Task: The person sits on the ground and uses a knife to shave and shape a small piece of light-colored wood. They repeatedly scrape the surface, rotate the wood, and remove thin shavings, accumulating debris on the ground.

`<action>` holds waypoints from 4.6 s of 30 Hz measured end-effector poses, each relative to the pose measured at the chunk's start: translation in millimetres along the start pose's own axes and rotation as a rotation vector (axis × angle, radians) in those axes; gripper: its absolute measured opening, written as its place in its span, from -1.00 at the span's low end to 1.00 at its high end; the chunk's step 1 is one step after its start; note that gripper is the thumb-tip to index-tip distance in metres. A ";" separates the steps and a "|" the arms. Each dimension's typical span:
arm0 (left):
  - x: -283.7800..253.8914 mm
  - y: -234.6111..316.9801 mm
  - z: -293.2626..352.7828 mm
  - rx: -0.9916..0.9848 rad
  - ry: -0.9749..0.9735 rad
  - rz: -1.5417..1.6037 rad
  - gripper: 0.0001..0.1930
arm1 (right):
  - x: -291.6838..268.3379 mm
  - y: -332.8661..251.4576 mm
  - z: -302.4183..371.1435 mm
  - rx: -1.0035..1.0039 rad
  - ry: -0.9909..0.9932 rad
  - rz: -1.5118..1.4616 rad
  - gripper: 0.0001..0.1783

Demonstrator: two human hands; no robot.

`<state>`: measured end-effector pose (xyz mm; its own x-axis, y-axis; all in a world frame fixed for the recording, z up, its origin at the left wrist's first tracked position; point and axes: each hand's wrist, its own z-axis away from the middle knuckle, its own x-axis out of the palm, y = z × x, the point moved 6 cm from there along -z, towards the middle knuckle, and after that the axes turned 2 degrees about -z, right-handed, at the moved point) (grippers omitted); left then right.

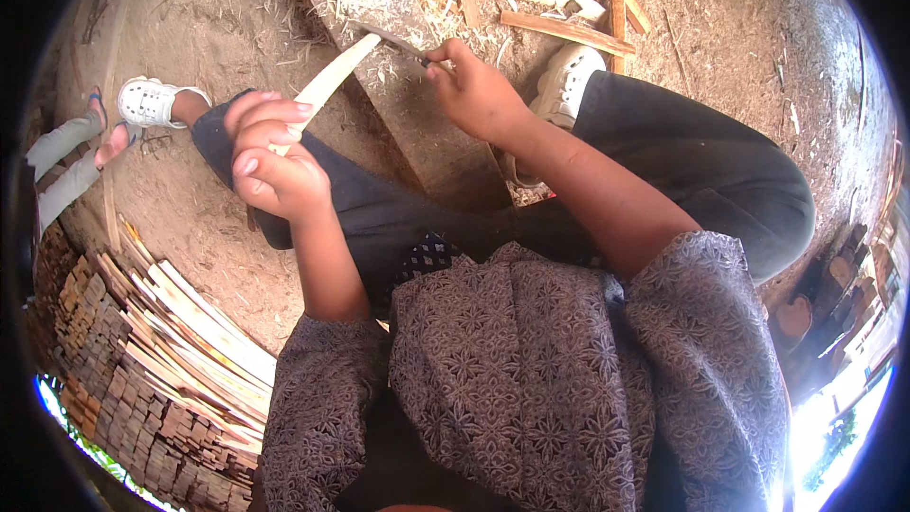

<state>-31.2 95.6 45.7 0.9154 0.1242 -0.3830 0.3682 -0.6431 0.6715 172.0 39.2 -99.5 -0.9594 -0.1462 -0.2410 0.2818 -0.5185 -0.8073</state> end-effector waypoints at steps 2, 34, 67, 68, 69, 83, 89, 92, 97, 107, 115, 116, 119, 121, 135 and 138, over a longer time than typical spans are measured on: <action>12.0 -3.2 9.1 -0.101 0.020 0.283 -0.42 | 2.7 17.3 -5.6 -0.051 0.029 -0.008 -0.67; 28.2 -2.5 8.7 -0.356 0.130 0.494 -0.45 | -2.6 -24.0 -12.7 -0.187 0.062 0.236 -0.68; 34.8 -0.1 13.8 -0.251 0.052 0.679 -0.55 | -12.2 -49.8 8.4 -0.031 -0.031 0.186 -0.58; 32.7 0.1 14.0 -0.264 0.044 0.679 -0.55 | -10.8 -51.5 11.2 -0.115 -0.006 0.184 -0.59; 32.4 0.1 12.4 -0.279 0.029 0.684 -0.54 | -9.6 -50.7 13.6 -0.195 0.024 0.179 -0.61; 35.3 -5.7 11.8 -0.226 0.026 0.784 -0.51 | -9.6 -31.9 -24.0 -0.001 0.000 0.216 -0.62; 28.3 -11.7 7.6 -0.294 0.087 0.869 -0.55 | -7.9 -59.3 12.5 -0.215 -0.001 0.089 -0.66; 29.0 -14.8 8.2 -0.270 0.093 0.863 -0.57 | -7.3 -38.6 -4.5 -0.218 -0.001 0.200 -0.65; 47.3 3.0 4.0 -0.223 -0.017 0.737 -0.59 | -17.4 -17.5 -36.8 -0.040 0.013 0.346 -0.62; 29.6 -10.6 5.0 -0.211 0.053 0.785 -0.62 | -18.2 -62.6 15.6 -0.103 -0.109 0.097 -0.70; 21.8 -26.6 -1.7 -0.279 0.104 0.898 -0.67 | -11.7 -53.5 -5.4 -0.213 -0.072 0.174 -0.71; 22.3 -25.5 -1.9 -0.271 0.079 0.892 -0.65 | -12.1 -52.5 -4.3 -0.175 -0.066 0.207 -0.69; 26.4 -16.1 0.7 -0.266 0.074 0.816 -0.64 | -12.8 -60.4 6.0 -0.120 -0.038 0.256 -0.66; 30.6 -10.9 1.7 -0.238 0.089 0.758 -0.63 | -13.1 -63.5 15.9 -0.154 -0.007 0.218 -0.68; 56.6 15.3 2.8 -0.048 -0.079 0.416 -0.66 | -23.4 -29.6 -30.1 -0.049 0.008 0.528 -0.59; 45.2 -4.8 8.1 -0.234 0.120 0.693 -0.65 | -27.6 -31.5 -34.6 -0.058 -0.002 0.477 -0.58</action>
<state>7.1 98.2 20.1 0.9570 -0.1618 0.2406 -0.2878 -0.4279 0.8568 189.8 88.7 -86.0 -0.7227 -0.3584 -0.5909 0.6907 -0.3453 -0.6354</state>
